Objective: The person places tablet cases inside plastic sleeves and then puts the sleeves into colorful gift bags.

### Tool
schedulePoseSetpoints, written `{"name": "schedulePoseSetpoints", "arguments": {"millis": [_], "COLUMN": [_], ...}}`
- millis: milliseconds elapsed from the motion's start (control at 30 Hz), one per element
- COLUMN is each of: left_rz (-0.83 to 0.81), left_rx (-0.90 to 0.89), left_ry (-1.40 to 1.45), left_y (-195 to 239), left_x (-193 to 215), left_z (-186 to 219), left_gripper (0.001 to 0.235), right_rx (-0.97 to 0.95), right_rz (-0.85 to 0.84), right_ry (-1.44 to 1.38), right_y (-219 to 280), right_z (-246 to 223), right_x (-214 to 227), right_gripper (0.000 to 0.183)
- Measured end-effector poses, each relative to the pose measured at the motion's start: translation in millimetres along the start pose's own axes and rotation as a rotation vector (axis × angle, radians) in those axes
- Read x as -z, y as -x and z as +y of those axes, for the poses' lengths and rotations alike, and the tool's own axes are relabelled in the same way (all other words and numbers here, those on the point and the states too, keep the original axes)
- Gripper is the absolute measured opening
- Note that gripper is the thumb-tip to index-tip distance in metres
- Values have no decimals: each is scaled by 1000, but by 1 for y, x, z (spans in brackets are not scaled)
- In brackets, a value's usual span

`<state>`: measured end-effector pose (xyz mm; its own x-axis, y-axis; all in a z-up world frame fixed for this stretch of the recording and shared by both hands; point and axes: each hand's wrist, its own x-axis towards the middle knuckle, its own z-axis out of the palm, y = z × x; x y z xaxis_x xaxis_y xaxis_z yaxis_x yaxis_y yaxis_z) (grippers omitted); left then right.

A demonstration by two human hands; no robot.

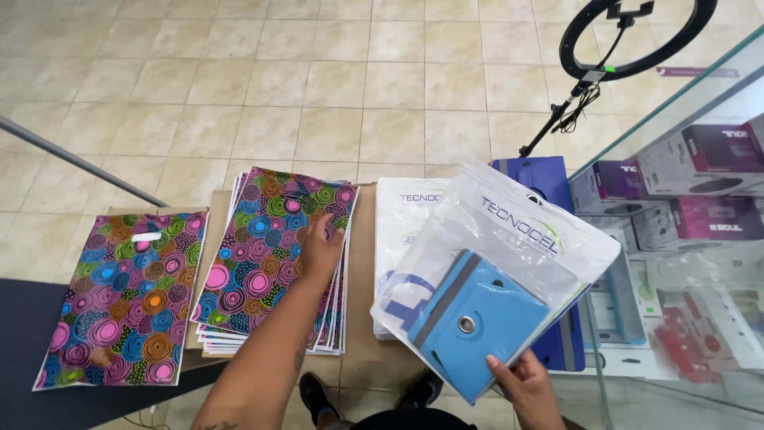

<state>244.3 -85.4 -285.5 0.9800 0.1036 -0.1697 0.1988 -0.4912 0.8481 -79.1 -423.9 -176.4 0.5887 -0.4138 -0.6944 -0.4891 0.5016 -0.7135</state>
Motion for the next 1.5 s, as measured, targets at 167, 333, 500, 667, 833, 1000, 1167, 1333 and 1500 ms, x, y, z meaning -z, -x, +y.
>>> {"name": "schedulePoseSetpoints", "arguments": {"millis": [167, 333, 500, 667, 833, 1000, 1167, 1333, 1500], "left_rz": [85, 175, -95, -728, -974, -860, -634, -637, -600], "left_rx": [-165, -226, -624, -858, -690, -368, -199, -153, -96], "left_ry": [-644, -283, -74, -129, -292, -271, -323, -312, -404], "left_y": [-19, 4, 71, 132, 139, 181, 190, 178, 183], "left_x": [-39, -12, 22, 31, 12, -24, -90, -99, -72], "left_z": [-102, -78, -14, -7, -17, 54, 63, 39, 72], "left_gripper": [77, 45, 45, 61, 50, 70, 55, 35, 53], "right_rx": [-9, 1, 29, 50, 64, 51, 193, 188, 227], "right_rz": [161, 213, 229, 115, 56, 67, -11, 322, 518], "right_ry": [82, 16, -48, -148, -164, -62, 345, 592, 563], "right_y": [12, 18, 25, 35, 44, 50, 54, 82, 125], "right_z": [23, 52, 68, 80, 89, 102, 114, 99, 60], "right_x": [29, 41, 32, 10, 4, 1, 9, 34, 45], "right_gripper": [48, 48, 49, 63, 57, 57, 72, 44, 50]}}
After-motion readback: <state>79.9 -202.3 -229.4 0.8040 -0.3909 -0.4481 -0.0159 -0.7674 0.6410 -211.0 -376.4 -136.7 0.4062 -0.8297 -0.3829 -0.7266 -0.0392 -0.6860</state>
